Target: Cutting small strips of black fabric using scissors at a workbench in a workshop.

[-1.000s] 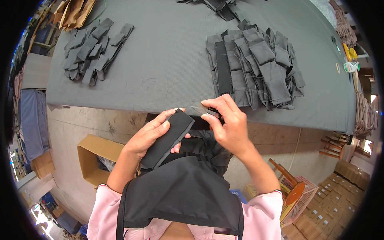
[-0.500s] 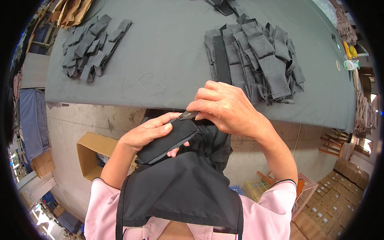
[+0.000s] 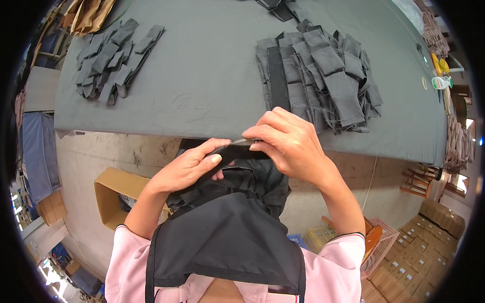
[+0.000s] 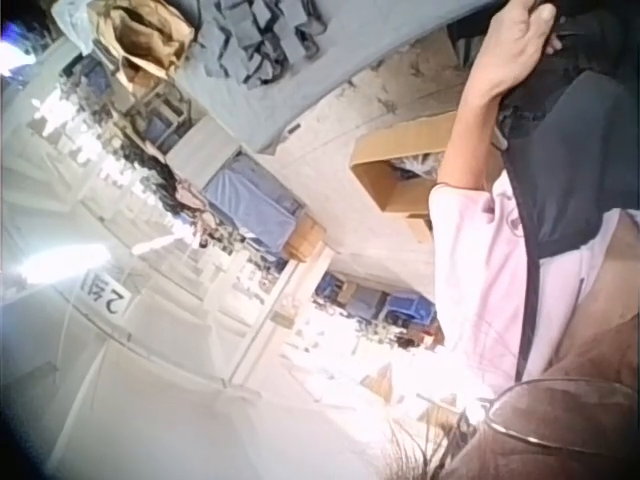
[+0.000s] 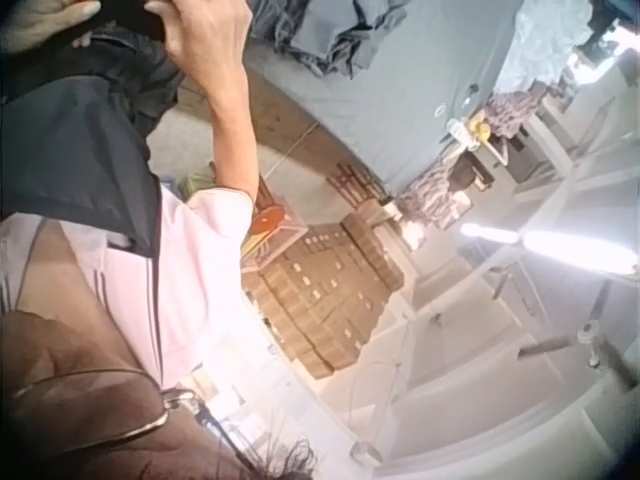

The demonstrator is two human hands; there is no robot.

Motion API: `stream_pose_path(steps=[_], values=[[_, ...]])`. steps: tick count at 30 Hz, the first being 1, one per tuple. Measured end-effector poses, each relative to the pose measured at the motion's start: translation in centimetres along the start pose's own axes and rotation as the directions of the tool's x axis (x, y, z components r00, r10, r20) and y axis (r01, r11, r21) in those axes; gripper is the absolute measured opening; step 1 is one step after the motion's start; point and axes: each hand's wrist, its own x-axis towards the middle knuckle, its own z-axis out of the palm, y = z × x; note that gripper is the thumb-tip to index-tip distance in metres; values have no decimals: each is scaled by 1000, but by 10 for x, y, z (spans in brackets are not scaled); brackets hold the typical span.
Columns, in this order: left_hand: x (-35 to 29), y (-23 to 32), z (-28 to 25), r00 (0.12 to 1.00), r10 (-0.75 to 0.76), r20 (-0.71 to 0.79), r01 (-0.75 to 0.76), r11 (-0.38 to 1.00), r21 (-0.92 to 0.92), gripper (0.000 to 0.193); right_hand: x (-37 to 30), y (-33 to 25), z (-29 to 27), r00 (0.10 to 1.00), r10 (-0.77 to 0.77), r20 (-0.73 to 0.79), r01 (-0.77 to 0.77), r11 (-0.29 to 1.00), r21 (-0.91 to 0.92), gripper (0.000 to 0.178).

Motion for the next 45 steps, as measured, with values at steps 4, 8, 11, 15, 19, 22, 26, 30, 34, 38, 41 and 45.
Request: stream_pose_path(steps=[4,8,11,15,19,22,26,30,34,38,41,45], values=[[0,2,3,985,100,-138,-63,966,251,37,-5,-1,10,1000,23,18,-23,1000,0,25],[-2,4,9,929,288,-230,-112,816,568,33,-12,-4,22,988,99,-116,-90,992,85,24],[-3,9,16,873,394,-288,-74,691,719,33,-19,-4,31,976,139,-167,-123,987,99,22],[-2,0,19,691,630,-355,57,442,895,37,-27,-13,41,885,370,-284,-294,915,274,19],[3,-7,21,630,683,-369,71,422,904,38,-29,-17,56,863,436,-255,-360,886,293,19],[4,-7,21,592,718,-366,49,421,906,41,-30,-21,61,797,454,-397,-341,882,324,19],[12,-17,20,536,772,-341,-12,411,912,58,-8,-12,74,700,712,45,-489,433,757,23],[8,-13,20,722,492,-487,-337,864,373,99,11,-1,82,671,722,169,-329,85,941,13],[-4,-28,-4,963,192,-189,-247,908,-339,88,19,2,64,691,667,278,-318,-65,946,14],[5,-26,8,979,14,-204,-99,906,-412,45,22,11,89,669,711,218,-344,36,938,5],[6,-26,13,937,-37,-347,-138,874,-466,34,11,-6,104,625,661,-415,-270,682,680,6],[4,-26,11,928,1,-373,-182,874,-451,31,-23,-20,84,852,331,-406,-309,943,122,26]])
